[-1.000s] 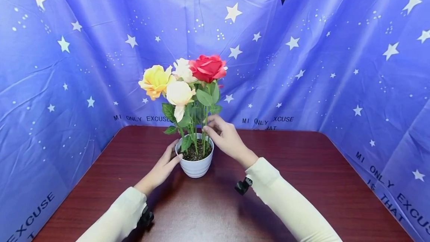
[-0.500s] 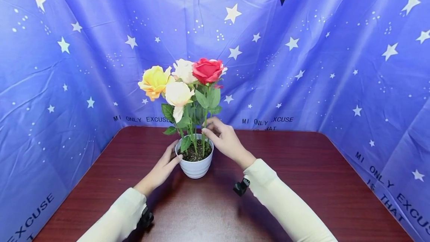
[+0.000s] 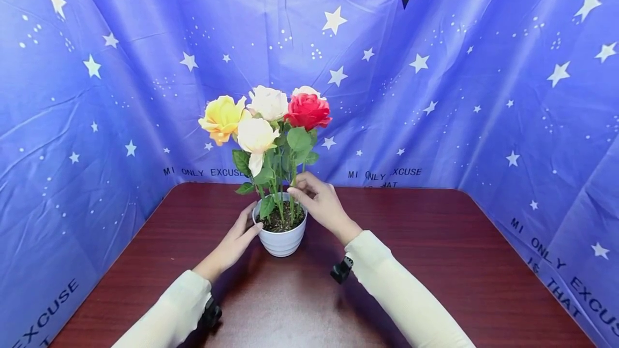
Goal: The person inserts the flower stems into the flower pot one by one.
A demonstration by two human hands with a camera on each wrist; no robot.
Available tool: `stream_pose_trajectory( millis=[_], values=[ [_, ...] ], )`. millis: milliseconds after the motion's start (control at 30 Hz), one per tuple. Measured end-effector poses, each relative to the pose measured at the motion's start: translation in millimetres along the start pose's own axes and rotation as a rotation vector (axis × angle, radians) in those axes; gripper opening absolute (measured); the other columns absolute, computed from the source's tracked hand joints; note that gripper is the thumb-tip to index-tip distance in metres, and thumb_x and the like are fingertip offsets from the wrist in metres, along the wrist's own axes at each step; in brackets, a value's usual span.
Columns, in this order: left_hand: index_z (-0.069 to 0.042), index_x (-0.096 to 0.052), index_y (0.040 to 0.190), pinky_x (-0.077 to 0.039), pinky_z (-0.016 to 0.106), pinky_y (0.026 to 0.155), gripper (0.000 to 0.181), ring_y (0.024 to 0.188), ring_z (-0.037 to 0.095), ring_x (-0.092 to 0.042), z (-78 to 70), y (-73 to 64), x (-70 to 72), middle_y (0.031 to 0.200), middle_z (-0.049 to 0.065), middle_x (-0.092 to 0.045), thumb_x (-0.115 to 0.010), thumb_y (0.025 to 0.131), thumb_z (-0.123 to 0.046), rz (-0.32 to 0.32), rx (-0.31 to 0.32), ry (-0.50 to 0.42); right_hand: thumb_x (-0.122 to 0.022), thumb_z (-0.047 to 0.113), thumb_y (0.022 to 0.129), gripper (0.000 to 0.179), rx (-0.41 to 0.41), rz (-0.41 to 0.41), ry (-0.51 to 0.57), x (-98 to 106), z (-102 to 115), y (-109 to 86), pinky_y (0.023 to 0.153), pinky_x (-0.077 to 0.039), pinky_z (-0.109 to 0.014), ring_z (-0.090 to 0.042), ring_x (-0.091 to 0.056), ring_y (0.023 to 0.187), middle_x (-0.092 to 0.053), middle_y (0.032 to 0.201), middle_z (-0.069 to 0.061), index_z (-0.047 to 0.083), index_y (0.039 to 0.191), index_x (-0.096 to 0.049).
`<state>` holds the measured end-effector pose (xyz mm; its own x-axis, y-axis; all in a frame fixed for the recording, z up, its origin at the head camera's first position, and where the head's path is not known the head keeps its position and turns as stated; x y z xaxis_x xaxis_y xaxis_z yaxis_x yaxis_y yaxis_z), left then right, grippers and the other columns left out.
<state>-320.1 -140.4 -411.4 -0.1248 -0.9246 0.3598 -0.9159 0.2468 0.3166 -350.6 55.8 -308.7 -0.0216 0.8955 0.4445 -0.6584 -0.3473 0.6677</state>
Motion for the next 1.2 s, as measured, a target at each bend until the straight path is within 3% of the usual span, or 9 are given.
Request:
stream_pose_trajectory(
  millis=[167,300,533,700,1033,1200],
  values=[
    [0.003,-0.018,0.156,-0.032,0.055,0.11,0.063,0.139,0.041,-0.036,0.8,0.6,0.4,0.154,0.029,-0.031,-0.05,0.106,-0.017,0.002,-0.005,0.005,-0.071,0.023,0.096,0.01,-0.021,-0.007,-0.012,1.2,-5.9,-1.2,0.058,-0.049,-0.028,-0.007,-0.061,0.065,-0.07,0.084,0.007,0.018,0.103,-0.066],
    [0.003,-0.018,0.157,-0.032,0.055,0.11,0.063,0.139,0.041,-0.035,1.4,0.5,1.2,0.154,0.029,-0.031,-0.05,0.106,-0.017,0.0,-0.008,0.007,-0.07,0.022,0.096,0.014,-0.005,0.004,-0.03,-0.7,-4.8,-3.0,0.058,-0.048,-0.027,-0.009,-0.062,0.064,-0.072,0.085,0.0,0.016,0.108,-0.068],
    [0.002,-0.017,0.157,-0.032,0.055,0.111,0.063,0.14,0.04,-0.035,1.7,0.8,1.2,0.155,0.028,-0.03,-0.05,0.106,-0.017,0.002,-0.013,0.001,-0.068,0.017,0.097,0.019,0.045,0.056,0.006,-7.9,2.5,-2.4,0.058,-0.05,-0.028,-0.026,-0.07,0.071,-0.074,0.088,-0.009,0.013,0.116,-0.068],
    [0.002,-0.017,0.157,-0.032,0.055,0.11,0.064,0.139,0.041,-0.035,2.6,1.0,0.9,0.155,0.029,-0.03,-0.05,0.106,-0.017,0.002,-0.012,-0.003,-0.067,0.015,0.098,0.02,0.062,0.08,0.006,-11.0,6.2,-2.3,0.058,-0.051,-0.028,-0.023,-0.071,0.074,-0.075,0.089,-0.007,0.013,0.119,-0.068],
    [0.002,-0.018,0.157,-0.034,0.055,0.109,0.063,0.138,0.042,-0.038,2.6,0.4,1.2,0.153,0.029,-0.032,-0.05,0.106,-0.016,0.0,-0.016,-0.001,-0.07,0.015,0.096,0.015,0.035,0.069,0.023,-12.6,3.1,0.0,0.056,-0.05,-0.027,-0.027,-0.069,0.069,-0.073,0.084,-0.007,0.011,0.11,-0.067],
    [0.003,-0.017,0.157,-0.034,0.054,0.109,0.063,0.138,0.043,-0.038,1.6,-0.2,0.7,0.153,0.029,-0.033,-0.049,0.106,-0.016,0.002,-0.023,-0.006,-0.072,0.016,0.095,0.014,0.039,0.052,0.002,-13.9,1.8,2.7,0.055,-0.049,-0.027,-0.021,-0.067,0.064,-0.071,0.081,-0.002,0.011,0.107,-0.067]
  ],
)
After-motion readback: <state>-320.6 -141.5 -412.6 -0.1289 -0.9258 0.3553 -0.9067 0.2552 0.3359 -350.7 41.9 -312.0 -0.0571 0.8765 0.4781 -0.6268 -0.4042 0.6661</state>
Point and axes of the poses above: each hand's wrist, its own y-axis towards the middle knuckle, its own x-axis out of the back of the hand, z = x × y, the point moved 8 cm from there along y, towards the middle knuckle
